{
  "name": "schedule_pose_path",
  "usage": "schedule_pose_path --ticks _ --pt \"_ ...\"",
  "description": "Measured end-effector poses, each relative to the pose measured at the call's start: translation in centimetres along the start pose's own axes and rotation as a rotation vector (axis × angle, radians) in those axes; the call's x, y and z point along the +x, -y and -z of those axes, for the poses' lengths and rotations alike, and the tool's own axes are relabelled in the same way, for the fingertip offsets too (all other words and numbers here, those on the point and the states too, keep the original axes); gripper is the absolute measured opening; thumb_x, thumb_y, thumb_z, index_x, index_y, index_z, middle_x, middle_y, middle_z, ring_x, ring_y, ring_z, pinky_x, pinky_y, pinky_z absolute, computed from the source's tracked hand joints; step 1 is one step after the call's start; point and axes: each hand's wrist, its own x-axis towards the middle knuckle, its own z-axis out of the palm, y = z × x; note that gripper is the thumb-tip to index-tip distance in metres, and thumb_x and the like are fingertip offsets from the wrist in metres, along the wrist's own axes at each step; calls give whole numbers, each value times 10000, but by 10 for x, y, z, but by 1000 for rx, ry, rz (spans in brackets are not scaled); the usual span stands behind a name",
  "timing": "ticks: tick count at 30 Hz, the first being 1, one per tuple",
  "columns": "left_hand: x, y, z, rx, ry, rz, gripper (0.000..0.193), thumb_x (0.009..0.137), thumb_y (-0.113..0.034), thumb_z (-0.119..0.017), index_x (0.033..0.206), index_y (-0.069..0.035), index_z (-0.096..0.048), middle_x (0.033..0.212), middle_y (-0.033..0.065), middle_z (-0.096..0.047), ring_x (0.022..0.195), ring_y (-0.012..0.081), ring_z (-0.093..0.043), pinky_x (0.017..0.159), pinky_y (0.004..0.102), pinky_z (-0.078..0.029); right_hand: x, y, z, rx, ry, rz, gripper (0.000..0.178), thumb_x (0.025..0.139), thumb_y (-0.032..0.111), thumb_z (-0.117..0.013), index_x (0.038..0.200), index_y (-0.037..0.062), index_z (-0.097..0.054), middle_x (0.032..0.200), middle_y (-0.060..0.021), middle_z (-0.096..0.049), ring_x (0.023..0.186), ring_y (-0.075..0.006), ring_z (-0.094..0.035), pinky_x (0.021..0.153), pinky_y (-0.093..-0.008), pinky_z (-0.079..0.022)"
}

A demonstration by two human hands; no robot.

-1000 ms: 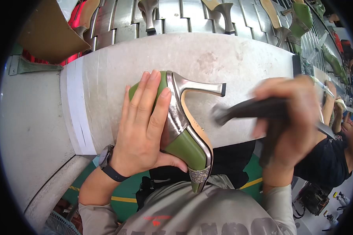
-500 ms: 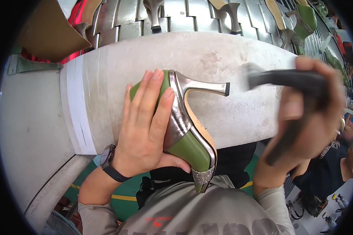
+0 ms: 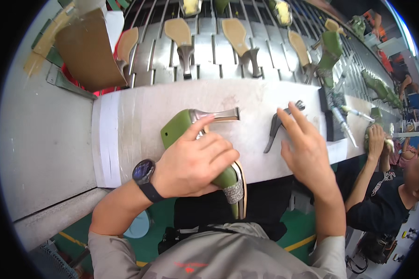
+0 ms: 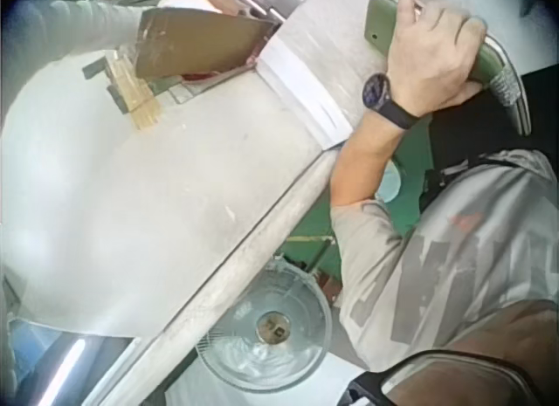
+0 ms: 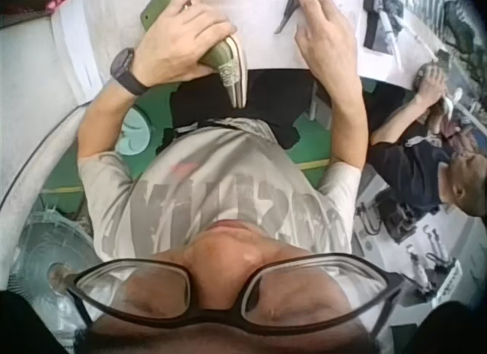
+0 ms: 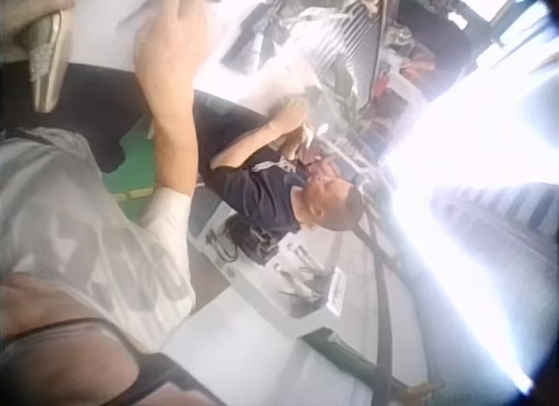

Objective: The person assembles high-heeled shoes by picking shoe lasts and soles from a conveyor, pressing the soles onto the shoe uppers by hand, and hammering the edges with a hammer.

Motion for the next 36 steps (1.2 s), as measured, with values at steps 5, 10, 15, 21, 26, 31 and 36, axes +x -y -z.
schedule_pose_path --ticks 5,10,15,21,26,31,36 --pt "25 8 23 -636 -552 319 573 1011 -363 -759 1410 9 -584 1285 141 -713 1169 210 -702 1077 382 -537 -13 14 -23 322 -180 285 935 704 139 -925 1549 60 -534 1607 -291 -472 1481 -465 -488 1190 -545 -429" --pt "85 46 10 -1421 -758 491 624 1151 -511 -446 1440 28 -565 1321 114 -706 1219 204 -672 1059 396 -525 79 30 -74 557 -737 310 946 818 115 -891 1611 -5 -388 1422 -252 -636 1235 -372 -680 1039 -451 -536" --pt "75 36 -32 -723 -726 539 411 1031 -289 -709 1278 32 -640 1132 141 -735 1085 239 -709 1032 360 -503 188 32 -40 887 -449 -282 651 914 331 -775 1463 49 -565 1143 -248 -768 1056 -402 -754 928 -442 -589" --pt "65 34 -63 -304 -314 250 310 913 -221 -800 1148 -34 -723 1054 111 -749 1015 278 -706 922 400 -495 208 -2 -88 610 -184 -429 759 946 547 -726 1463 7 -594 1255 -304 -728 1192 -420 -710 1022 -456 -544" --pt "72 34 -68 -191 -330 239 313 855 -220 -816 1109 -63 -724 1044 93 -741 980 293 -685 897 417 -450 223 -84 -39 269 -364 -255 500 976 437 -692 1203 -5 -745 1181 -255 -759 1140 -412 -723 959 -484 -575" --pt "66 39 -65 -175 -309 254 311 847 -228 -821 1094 -66 -724 1048 89 -741 996 300 -674 897 423 -447 222 -183 -18 -476 381 -396 301 894 195 -726 1148 54 -804 1204 -178 -781 1138 -333 -754 915 -443 -620" --pt "67 39 -63 -218 -289 239 315 821 -218 -841 1072 -68 -726 1073 92 -744 992 310 -666 894 427 -450 232 -248 -48 -523 378 -566 289 921 173 -688 1161 58 -801 1265 -195 -764 1173 -337 -750 949 -445 -617"
